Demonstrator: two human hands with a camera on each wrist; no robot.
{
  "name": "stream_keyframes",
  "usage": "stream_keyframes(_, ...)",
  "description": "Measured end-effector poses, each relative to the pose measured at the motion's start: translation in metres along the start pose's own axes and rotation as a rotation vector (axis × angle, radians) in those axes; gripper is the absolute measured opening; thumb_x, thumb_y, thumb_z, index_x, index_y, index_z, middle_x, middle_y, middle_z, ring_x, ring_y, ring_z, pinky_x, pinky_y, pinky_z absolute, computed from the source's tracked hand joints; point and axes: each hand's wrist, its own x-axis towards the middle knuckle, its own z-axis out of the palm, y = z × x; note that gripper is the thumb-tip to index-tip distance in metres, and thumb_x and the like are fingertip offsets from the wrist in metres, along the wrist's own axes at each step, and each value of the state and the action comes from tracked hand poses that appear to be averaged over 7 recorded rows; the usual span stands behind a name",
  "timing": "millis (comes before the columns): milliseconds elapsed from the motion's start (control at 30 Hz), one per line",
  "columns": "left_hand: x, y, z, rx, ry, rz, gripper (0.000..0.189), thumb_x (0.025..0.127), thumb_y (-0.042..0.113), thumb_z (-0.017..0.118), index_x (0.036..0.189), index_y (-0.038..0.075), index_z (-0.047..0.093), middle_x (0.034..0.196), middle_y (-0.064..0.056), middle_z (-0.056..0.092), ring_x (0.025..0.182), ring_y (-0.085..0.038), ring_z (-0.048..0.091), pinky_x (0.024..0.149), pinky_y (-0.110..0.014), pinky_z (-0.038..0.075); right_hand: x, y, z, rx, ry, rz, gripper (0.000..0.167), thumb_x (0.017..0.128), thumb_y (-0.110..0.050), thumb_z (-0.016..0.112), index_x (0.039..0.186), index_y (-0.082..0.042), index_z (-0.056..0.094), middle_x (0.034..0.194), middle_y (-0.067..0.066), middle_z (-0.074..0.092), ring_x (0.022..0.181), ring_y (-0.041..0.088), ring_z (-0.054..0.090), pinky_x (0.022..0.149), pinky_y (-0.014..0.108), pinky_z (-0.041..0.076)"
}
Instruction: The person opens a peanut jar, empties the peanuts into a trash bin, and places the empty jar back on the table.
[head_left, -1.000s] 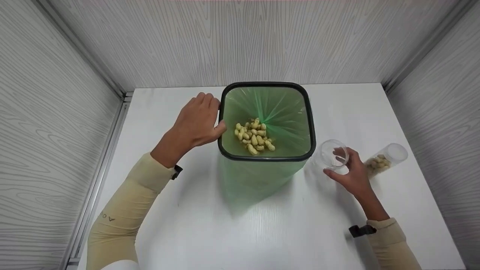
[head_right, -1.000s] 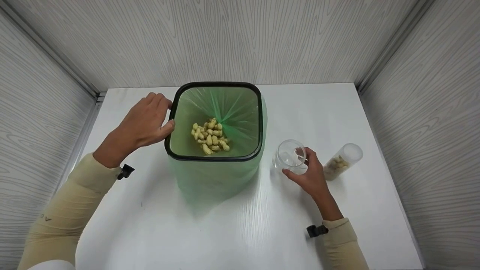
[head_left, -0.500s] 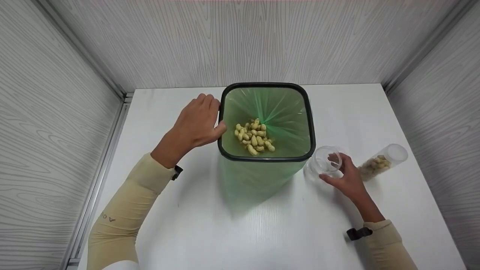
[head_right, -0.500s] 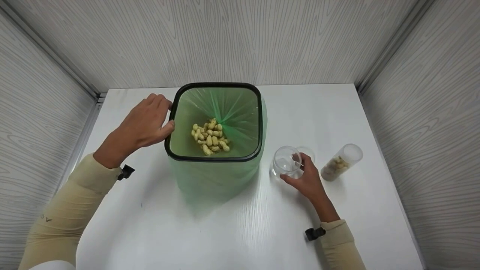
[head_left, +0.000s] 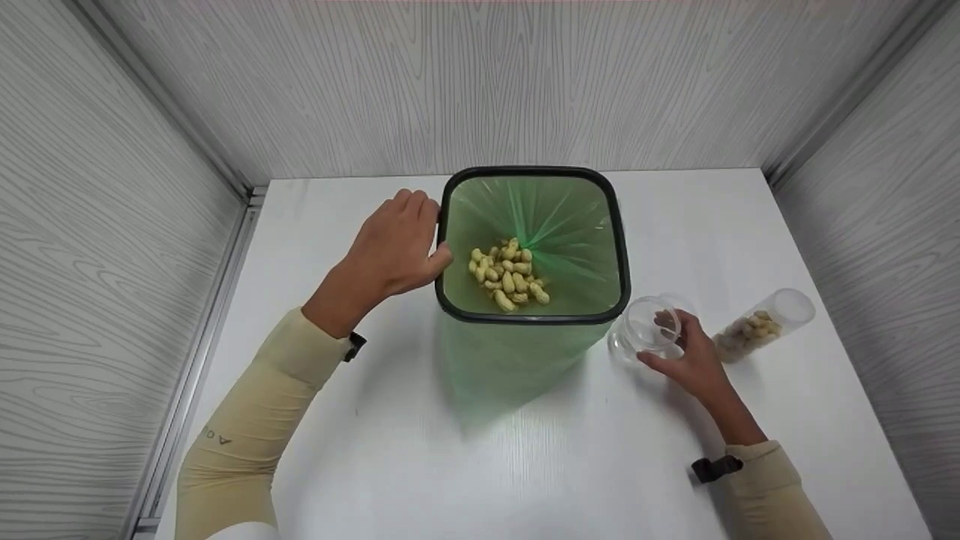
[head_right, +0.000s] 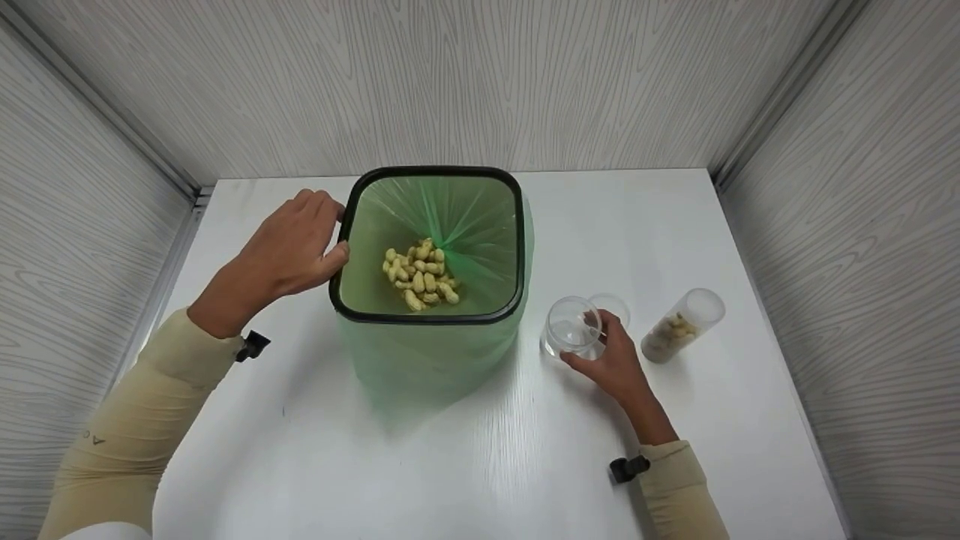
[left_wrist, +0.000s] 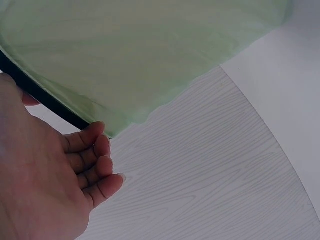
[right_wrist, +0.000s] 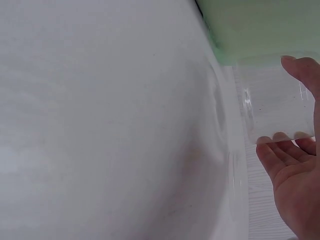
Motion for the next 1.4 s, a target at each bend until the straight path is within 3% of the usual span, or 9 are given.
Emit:
stream_keyframes(133, 0.000, 0.000, 0.000, -0.001, 0.013, 0.004, 0.045, 0.095, 0.032, 0.040, 0.112, -0.007, 0.056, 0.104, -0.021, 0.056, 0.094, -0.037, 0.050, 0.086, -0.048, 0.045, 0.001, 0.002, 0.000, -0.009, -0.006, 0.004, 0.086, 0.078, -0.017, 0.092, 0.145, 0.002, 0.041, 0.146, 0.020, 0.056, 0.140, 0.038, 0.053, 0.112, 0.011, 0.040)
stream_keyframes(367, 0.000, 0.001, -0.001, -0.004, -0.006, -0.006, 0.046, 0.095, 0.033, 0.040, 0.113, -0.007, 0.055, 0.105, -0.022, 0.056, 0.097, -0.037, 0.050, 0.089, -0.048, 0.045, 0.000, -0.001, 0.001, -0.014, -0.019, 0.029, 0.087, 0.077, -0.011, 0.092, 0.146, 0.004, 0.041, 0.148, 0.023, 0.055, 0.142, 0.038, 0.052, 0.120, 0.044, 0.039)
stream_keyframes(567, -0.001, 0.003, -0.002, 0.000, -0.018, -0.018, 0.048, 0.095, 0.033, 0.040, 0.115, -0.007, 0.056, 0.107, -0.022, 0.057, 0.100, -0.038, 0.051, 0.091, -0.049, 0.046, 0.000, -0.001, 0.004, -0.043, -0.035, 0.049, 0.087, 0.079, -0.003, 0.088, 0.149, 0.008, 0.037, 0.150, 0.028, 0.053, 0.143, 0.042, 0.050, 0.119, 0.056, 0.035)
stream_keyframes(633, -0.001, 0.002, -0.001, -0.001, -0.018, -0.020, 0.048, 0.095, 0.033, 0.040, 0.116, -0.007, 0.055, 0.108, -0.022, 0.056, 0.100, -0.038, 0.051, 0.091, -0.049, 0.046, 0.001, 0.002, 0.003, -0.045, -0.036, 0.041, 0.088, 0.078, -0.004, 0.089, 0.149, 0.007, 0.037, 0.150, 0.028, 0.053, 0.143, 0.042, 0.051, 0.119, 0.051, 0.038)
stream_keyframes(700, -0.002, 0.002, -0.001, 0.000, -0.021, -0.022, 0.048, 0.095, 0.033, 0.040, 0.117, -0.008, 0.055, 0.109, -0.023, 0.056, 0.101, -0.038, 0.051, 0.092, -0.049, 0.046, 0.001, 0.006, 0.003, -0.048, -0.039, 0.035, 0.087, 0.078, -0.007, 0.090, 0.148, 0.005, 0.038, 0.150, 0.025, 0.054, 0.142, 0.039, 0.052, 0.120, 0.036, 0.041)
stream_keyframes(800, -0.002, 0.002, 0.000, 0.006, -0.026, -0.021, 0.049, 0.096, 0.033, 0.041, 0.119, -0.008, 0.054, 0.110, -0.023, 0.056, 0.102, -0.038, 0.050, 0.093, -0.049, 0.045, 0.000, 0.009, 0.002, -0.029, -0.044, 0.031, 0.087, 0.078, -0.010, 0.091, 0.147, 0.003, 0.040, 0.149, 0.023, 0.055, 0.142, 0.037, 0.052, 0.112, 0.011, 0.039)
stream_keyframes(867, -0.001, 0.002, 0.000, 0.009, -0.028, -0.020, 0.049, 0.096, 0.033, 0.041, 0.120, -0.009, 0.054, 0.111, -0.024, 0.056, 0.103, -0.039, 0.050, 0.094, -0.049, 0.045, -0.001, 0.012, 0.002, -0.009, -0.046, 0.028, 0.087, 0.077, -0.011, 0.092, 0.145, 0.004, 0.041, 0.149, 0.023, 0.055, 0.142, 0.038, 0.052, 0.105, 0.003, 0.036)
stream_keyframes(1400, 0.000, 0.002, -0.001, 0.008, -0.048, -0.032, 0.050, 0.096, 0.034, 0.041, 0.120, -0.008, 0.054, 0.113, -0.024, 0.056, 0.104, -0.039, 0.051, 0.094, -0.049, 0.045, -0.001, 0.016, 0.003, 0.008, -0.061, 0.035, 0.089, 0.076, -0.012, 0.092, 0.145, 0.005, 0.039, 0.149, 0.025, 0.054, 0.141, 0.040, 0.052, 0.103, 0.002, 0.035)
